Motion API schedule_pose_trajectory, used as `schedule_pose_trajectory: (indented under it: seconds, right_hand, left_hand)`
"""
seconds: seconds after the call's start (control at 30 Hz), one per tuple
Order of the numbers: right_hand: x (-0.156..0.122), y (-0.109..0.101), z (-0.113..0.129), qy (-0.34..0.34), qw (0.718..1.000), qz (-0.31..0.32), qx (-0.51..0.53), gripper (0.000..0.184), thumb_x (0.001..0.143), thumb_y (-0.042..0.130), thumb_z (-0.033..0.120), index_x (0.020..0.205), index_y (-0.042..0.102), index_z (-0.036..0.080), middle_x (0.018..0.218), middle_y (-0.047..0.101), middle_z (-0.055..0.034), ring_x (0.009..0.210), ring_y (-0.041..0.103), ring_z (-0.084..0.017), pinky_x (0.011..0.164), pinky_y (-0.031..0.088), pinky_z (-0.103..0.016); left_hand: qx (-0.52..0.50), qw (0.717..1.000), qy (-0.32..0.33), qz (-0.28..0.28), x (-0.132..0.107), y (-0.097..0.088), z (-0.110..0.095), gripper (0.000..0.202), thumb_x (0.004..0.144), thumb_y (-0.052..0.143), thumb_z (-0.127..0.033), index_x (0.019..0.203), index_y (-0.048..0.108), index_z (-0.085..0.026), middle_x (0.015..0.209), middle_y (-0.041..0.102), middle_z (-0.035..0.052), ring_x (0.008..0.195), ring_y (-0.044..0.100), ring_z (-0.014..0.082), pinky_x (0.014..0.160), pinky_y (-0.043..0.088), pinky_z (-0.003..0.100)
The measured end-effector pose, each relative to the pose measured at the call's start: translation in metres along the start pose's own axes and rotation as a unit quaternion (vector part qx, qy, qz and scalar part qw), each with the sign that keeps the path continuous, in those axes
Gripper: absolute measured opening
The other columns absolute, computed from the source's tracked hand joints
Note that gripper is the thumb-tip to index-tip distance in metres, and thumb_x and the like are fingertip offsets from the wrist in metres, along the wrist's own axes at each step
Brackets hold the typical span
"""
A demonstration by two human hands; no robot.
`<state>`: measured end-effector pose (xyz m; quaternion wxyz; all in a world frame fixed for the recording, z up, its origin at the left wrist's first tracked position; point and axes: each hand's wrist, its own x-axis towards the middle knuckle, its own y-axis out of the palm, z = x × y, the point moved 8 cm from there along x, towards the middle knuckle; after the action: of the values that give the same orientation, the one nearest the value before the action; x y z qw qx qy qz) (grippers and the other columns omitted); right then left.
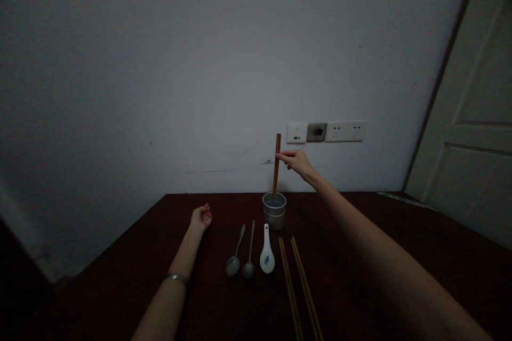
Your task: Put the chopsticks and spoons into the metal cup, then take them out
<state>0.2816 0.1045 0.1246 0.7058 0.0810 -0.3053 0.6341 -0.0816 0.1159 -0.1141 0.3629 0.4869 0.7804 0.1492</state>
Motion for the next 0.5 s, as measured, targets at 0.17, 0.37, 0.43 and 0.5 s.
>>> schedule_pose_trajectory:
  seconds: [0.17, 0.37, 0.43, 0.5]
  right_hand:
    - [-0.004, 0.02, -0.012, -0.013, 0.999, 0.035, 0.004, 0.038, 0.066, 0.06, 0.04, 0.082, 0.068, 0.006, 0.061, 0.057, -0.0036, 0.048, 0.042, -0.007, 0.038, 0.035, -0.018]
    - [-0.01, 0.031, -0.036, 0.016, 0.998, 0.057, -0.002, 0.037, 0.066, 0.061, 0.04, 0.081, 0.068, 0.007, 0.066, 0.062, -0.0057, 0.052, 0.046, -0.009, 0.039, 0.038, -0.018]
    - [-0.011, 0.033, -0.045, 0.033, 0.998, 0.056, -0.001, 0.036, 0.066, 0.062, 0.039, 0.081, 0.069, 0.008, 0.068, 0.062, -0.0058, 0.054, 0.048, -0.01, 0.041, 0.04, -0.017]
    - [-0.012, 0.035, -0.054, 0.049, 0.997, 0.055, 0.003, 0.035, 0.066, 0.062, 0.039, 0.081, 0.069, 0.009, 0.068, 0.062, -0.0054, 0.055, 0.049, -0.01, 0.042, 0.041, -0.017]
  left_hand:
    - [-0.012, 1.0, 0.0, 0.008, 0.006, -0.002, 0.002, 0.022, 0.061, 0.043, 0.003, 0.073, 0.053, -0.012, 0.055, 0.049, 0.0004, 0.039, 0.045, 0.006, 0.037, 0.04, 0.015]
    - [-0.021, 1.0, 0.003, 0.015, 0.008, -0.004, 0.004, 0.022, 0.06, 0.043, 0.003, 0.072, 0.052, -0.012, 0.057, 0.051, 0.0013, 0.042, 0.048, 0.0066, 0.044, 0.045, 0.018]
    - [-0.023, 1.0, 0.002, 0.018, 0.008, -0.004, 0.005, 0.022, 0.06, 0.043, 0.003, 0.072, 0.052, -0.012, 0.057, 0.051, 0.0013, 0.043, 0.048, 0.007, 0.045, 0.046, 0.019]
    - [-0.026, 0.999, 0.002, 0.019, 0.008, -0.004, 0.006, 0.023, 0.059, 0.043, 0.003, 0.073, 0.053, -0.013, 0.057, 0.051, 0.0013, 0.043, 0.049, 0.0071, 0.046, 0.046, 0.019]
